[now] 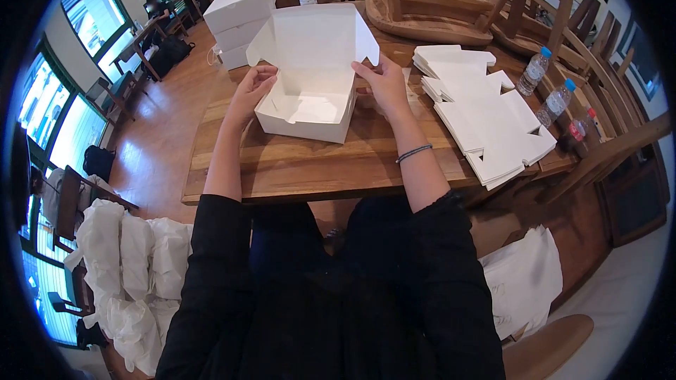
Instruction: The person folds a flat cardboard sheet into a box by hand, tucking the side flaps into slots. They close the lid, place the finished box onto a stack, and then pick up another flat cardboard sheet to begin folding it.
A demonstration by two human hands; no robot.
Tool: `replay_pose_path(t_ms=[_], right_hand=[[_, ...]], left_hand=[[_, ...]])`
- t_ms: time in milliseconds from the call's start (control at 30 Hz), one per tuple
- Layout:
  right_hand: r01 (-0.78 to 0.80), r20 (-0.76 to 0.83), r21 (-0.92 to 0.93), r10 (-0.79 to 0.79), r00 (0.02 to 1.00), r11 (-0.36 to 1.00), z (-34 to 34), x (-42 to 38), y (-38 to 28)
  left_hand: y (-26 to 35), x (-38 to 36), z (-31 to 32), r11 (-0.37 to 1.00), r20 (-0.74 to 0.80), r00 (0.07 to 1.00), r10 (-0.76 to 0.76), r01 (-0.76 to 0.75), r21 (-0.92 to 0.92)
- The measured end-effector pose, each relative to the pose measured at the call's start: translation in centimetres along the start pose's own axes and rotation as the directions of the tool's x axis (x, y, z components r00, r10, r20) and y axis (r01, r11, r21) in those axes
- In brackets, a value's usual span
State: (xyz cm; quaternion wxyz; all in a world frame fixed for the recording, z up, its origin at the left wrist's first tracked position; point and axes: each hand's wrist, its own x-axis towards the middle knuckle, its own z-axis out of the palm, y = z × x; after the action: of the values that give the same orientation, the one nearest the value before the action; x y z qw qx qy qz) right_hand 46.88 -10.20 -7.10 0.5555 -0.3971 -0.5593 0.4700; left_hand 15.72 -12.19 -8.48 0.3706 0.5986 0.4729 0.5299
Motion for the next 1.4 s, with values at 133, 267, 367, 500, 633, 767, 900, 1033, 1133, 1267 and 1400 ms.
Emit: replay_pose_path(t_ms=[133,267,367,500,633,767,900,1033,1133,1267,1400], right_hand=[[0.032,-0.031,0.086,-0.03,0.999,0.996,0.4,-0.8,-1.8],[0.202,-0.132,0.159,-0.182,0.975,0.966,0.6,-0.5,-1.7],[0.232,-0.125,0.171,-0.212,0.969,0.958,-0.3,0.1,-1.0],[0.269,-0.062,0.119,-0.264,0.963,0.956,-0.7,0.1,-1.2],[0.359,0.029,-0.067,-0.358,0.933,0.931,-1.0,-0.4,-1.7],[0.357,0.14,-0.051,-0.347,0.927,0.933,-0.7,-0.9,-1.8],[0.302,0.202,-0.028,-0.291,0.935,0.953,-0.3,-1.3,-2.0],[0.193,0.192,0.026,-0.195,0.962,0.981,-0.5,-1.1,-2.4],[0.193,0.187,0.027,-0.195,0.963,0.981,-0.5,-1.1,-2.3],[0.234,0.207,-0.125,-0.205,0.956,0.964,-1.0,-0.5,-1.1],[0.233,0.244,-0.186,-0.184,0.952,0.955,-1.0,-0.6,-1.1]], left_hand=[[-0.8,0.4,-0.1,0.998,-0.006,0.999,0.045,-0.044,0.035],[-1.2,0.4,0.0,0.988,-0.049,0.995,0.084,-0.077,0.133],[0.1,-0.3,0.6,0.985,-0.154,0.986,0.071,-0.045,0.166],[1.1,-0.8,1.5,0.942,-0.331,0.904,0.271,-0.178,0.284],[1.3,-0.6,1.1,0.851,-0.275,0.841,0.466,-0.34,0.4],[0.6,-0.3,0.4,0.878,-0.185,0.935,0.303,-0.198,0.436],[2.2,-1.3,1.2,0.896,-0.186,0.934,0.305,-0.215,0.388],[2.0,-1.4,1.5,0.958,-0.148,0.959,0.242,-0.213,0.191],[1.8,-1.3,1.1,0.961,-0.094,0.979,0.178,-0.153,0.228],[1.0,-1.2,1.3,0.99,-0.116,0.99,0.084,-0.069,0.125],[0.1,-0.7,0.9,0.992,-0.108,0.993,0.039,-0.025,0.123]])
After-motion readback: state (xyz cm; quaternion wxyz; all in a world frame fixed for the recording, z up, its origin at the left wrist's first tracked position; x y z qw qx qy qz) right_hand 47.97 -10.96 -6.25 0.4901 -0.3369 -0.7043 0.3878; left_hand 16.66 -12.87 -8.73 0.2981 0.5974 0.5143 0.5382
